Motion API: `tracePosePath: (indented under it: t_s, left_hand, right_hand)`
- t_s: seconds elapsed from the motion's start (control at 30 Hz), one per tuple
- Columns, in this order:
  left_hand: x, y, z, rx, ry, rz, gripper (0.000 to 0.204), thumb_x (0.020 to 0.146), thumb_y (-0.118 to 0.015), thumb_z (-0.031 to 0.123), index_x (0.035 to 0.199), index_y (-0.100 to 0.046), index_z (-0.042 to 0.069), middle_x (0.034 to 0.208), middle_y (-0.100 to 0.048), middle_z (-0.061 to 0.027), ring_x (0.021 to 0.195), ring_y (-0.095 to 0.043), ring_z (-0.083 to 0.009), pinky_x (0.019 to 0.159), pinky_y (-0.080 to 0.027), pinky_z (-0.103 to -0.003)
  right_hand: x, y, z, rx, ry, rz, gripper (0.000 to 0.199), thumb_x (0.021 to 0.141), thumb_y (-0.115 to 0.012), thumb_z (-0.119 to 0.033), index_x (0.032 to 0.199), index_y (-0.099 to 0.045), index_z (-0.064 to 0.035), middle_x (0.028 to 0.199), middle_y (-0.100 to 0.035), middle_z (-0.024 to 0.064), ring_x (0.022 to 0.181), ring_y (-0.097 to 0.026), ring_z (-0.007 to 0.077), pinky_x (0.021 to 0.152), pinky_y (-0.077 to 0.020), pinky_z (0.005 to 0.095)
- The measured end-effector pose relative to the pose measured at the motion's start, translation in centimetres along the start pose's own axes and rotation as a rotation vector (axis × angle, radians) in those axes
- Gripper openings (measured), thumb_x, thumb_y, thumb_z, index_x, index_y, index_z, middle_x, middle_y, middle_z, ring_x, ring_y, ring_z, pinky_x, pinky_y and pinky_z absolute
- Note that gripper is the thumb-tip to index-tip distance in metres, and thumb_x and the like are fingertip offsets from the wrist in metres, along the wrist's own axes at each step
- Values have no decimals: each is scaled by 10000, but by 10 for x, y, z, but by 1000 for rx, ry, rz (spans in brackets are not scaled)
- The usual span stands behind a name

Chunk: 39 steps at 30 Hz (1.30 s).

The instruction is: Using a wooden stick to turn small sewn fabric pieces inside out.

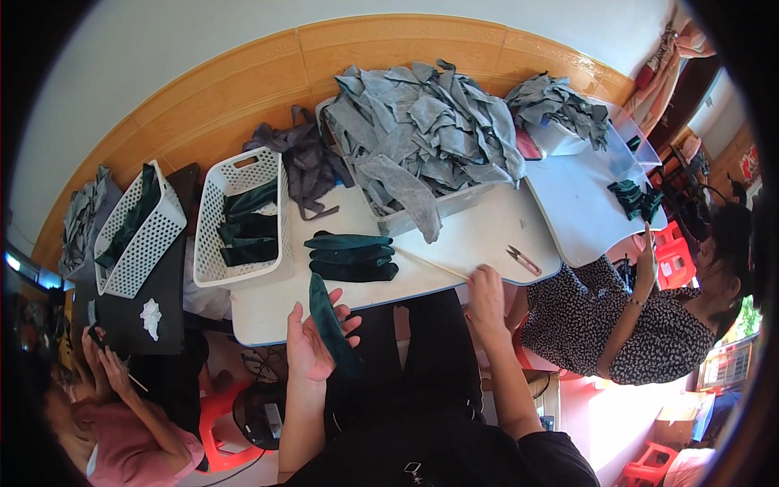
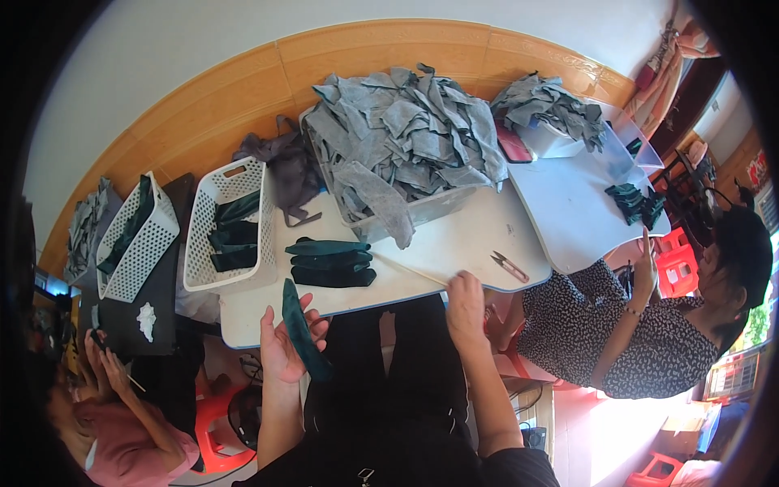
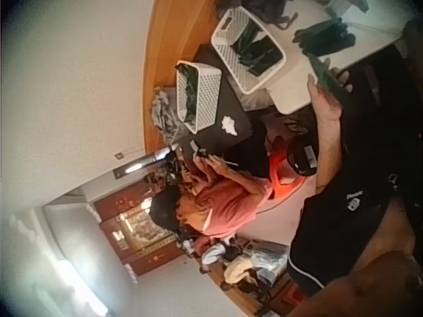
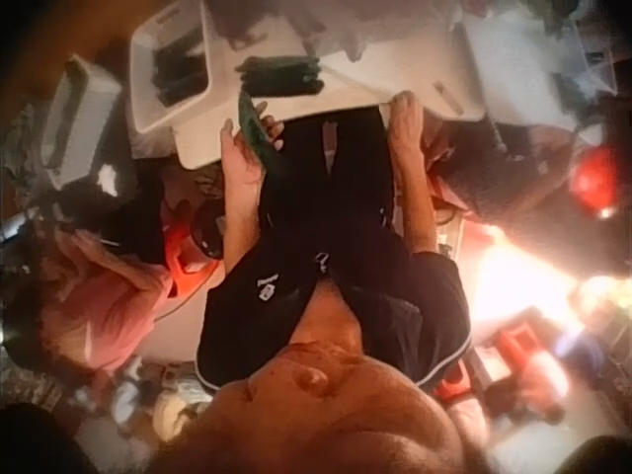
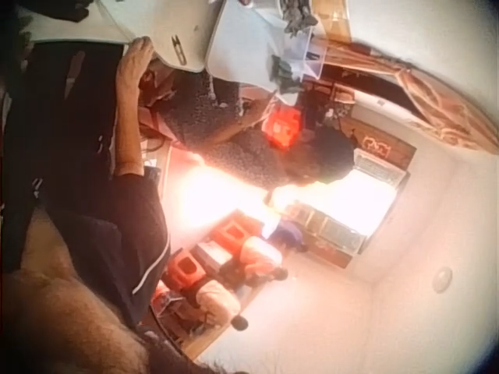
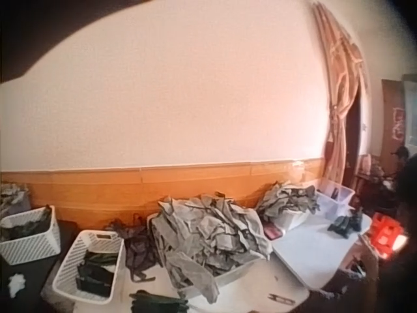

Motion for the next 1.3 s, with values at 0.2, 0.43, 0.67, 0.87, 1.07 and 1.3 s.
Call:
tracePosePath:
  t_s: [0.2,0.43,0.67,0.87,1.07,1.3]
  left_hand:
    - [4,24,16,215,-132,195,622,1410,-610,383,1933,-629,48,1589,-933,-241,1550,-873,-493,1254,-757,-730]
    - [17,7,10,-127,-209,-37,621,1412,-601,399,1960,-594,107,1618,-927,-264,1578,-864,-488,1332,-703,-762]
    - [14,18,21,16,-345,-35,644,1367,-759,271,1953,-558,96,1632,-920,-259,1596,-860,-468,1294,-757,-712]
    - [15,8,19,91,-369,-19,609,1328,-814,159,1893,-622,37,1631,-907,-302,1549,-883,-494,1275,-772,-688]
    - [20,-8,-1,418,-262,64,626,1318,-796,96,1896,-608,-55,1669,-875,-359,1531,-888,-502,1332,-729,-637]
    - [11,2,-28,686,-247,104,597,1362,-776,153,1890,-622,-78,1689,-880,-298,1548,-885,-385,1331,-711,-503]
  right_hand:
    - [-50,123,-75,551,-447,-275,235,1291,-835,-103,1503,-893,-20,1258,-878,163,1123,-884,294,981,-696,452]
    - [-62,129,-168,868,-201,-593,341,1313,-845,-123,1639,-915,-55,1130,-865,115,1000,-845,222,913,-667,375]
    - [-52,110,-186,739,-58,-591,321,1307,-860,-151,1612,-933,-82,1135,-861,148,982,-846,325,883,-675,441]
    - [-52,100,-189,703,-40,-596,324,1299,-867,-130,1610,-936,-69,1122,-860,145,966,-839,298,871,-666,415]
    - [-62,77,-197,777,-117,-587,329,1313,-843,-118,1625,-924,-50,1095,-848,123,930,-823,242,850,-653,391]
    - [-98,19,-208,918,-350,-711,354,1365,-789,-204,1664,-920,-68,1018,-823,61,898,-757,141,827,-614,350]
Point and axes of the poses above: each hand's wrist, its own x-axis towards the middle knuckle, its own y-axis out of the back of the hand, z = x × y, the point moved 4 cm from there along x, towards the middle knuckle
